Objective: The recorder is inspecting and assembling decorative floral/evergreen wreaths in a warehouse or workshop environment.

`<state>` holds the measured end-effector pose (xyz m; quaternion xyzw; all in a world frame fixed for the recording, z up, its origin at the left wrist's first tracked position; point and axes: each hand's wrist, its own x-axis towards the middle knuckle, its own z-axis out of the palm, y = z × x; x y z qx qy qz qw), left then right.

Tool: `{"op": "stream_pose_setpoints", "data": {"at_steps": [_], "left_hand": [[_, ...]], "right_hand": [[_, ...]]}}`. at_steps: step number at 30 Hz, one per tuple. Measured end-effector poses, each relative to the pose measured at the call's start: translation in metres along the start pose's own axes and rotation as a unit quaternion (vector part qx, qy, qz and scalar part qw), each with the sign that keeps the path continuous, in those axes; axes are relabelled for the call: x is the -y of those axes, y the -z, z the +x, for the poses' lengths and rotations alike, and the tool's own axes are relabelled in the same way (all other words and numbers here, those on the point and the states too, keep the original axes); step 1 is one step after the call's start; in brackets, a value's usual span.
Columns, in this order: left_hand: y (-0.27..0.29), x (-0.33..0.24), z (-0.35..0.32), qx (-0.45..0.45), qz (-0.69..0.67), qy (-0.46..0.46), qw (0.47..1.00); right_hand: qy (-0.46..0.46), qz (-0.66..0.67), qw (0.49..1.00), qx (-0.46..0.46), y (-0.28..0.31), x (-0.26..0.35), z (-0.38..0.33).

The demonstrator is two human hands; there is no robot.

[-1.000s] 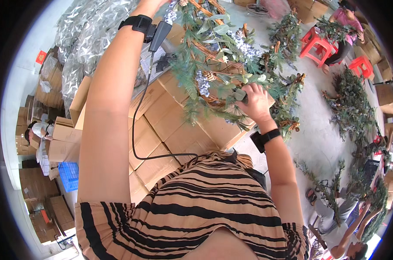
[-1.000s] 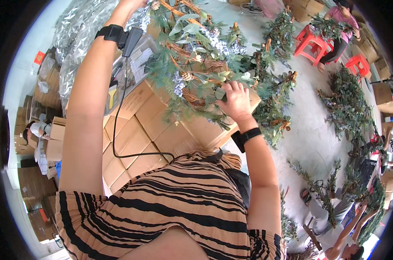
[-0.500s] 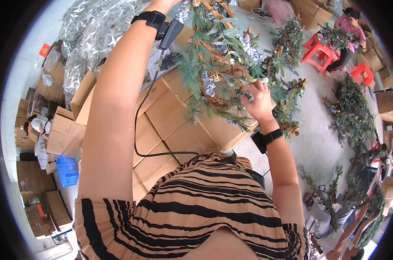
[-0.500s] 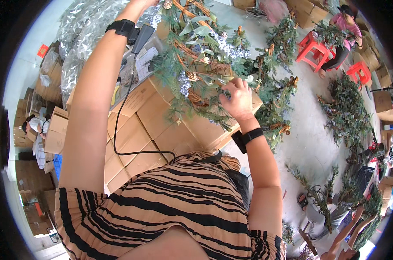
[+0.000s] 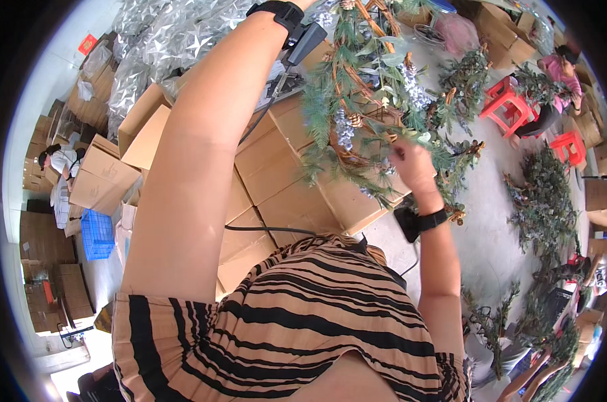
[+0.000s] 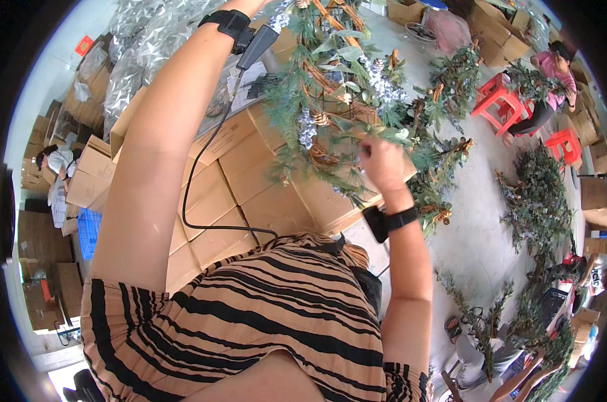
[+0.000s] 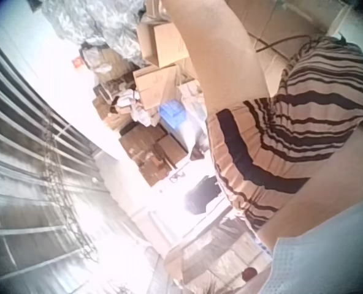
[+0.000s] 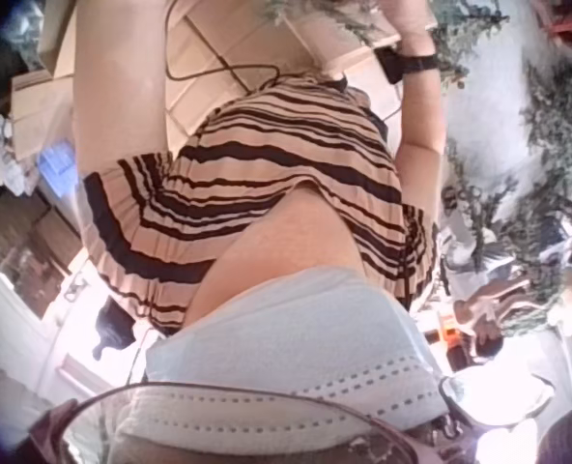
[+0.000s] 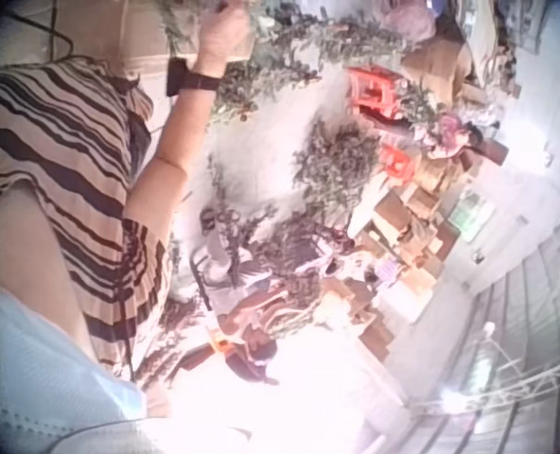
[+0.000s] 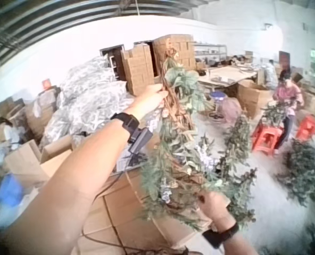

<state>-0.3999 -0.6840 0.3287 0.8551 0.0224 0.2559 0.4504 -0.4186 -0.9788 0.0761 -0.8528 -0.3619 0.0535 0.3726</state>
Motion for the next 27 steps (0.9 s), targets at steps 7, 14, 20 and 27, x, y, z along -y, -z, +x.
{"op": "stream_pose_setpoints", "data": {"at_steps": [7,14,20,27], "left_hand": [[0.007,-0.004,-0.006,-0.014,0.118,0.008,0.993],[-0.007,-0.015,-0.007,-0.010,0.079,0.002,0.997],[0.005,-0.005,-0.012,0.001,0.050,0.005,0.999],[0.001,-0.003,-0.007,0.002,0.049,-0.002,0.999]], "right_hand": [[0.090,-0.332,0.932,-0.114,0.013,0.002,0.042],[-0.054,0.010,0.998,-0.023,-0.042,-0.101,0.057],[0.049,0.206,0.970,-0.116,-0.003,-0.068,0.012],[-0.032,0.047,0.995,-0.082,-0.025,-0.038,-0.040]]}}
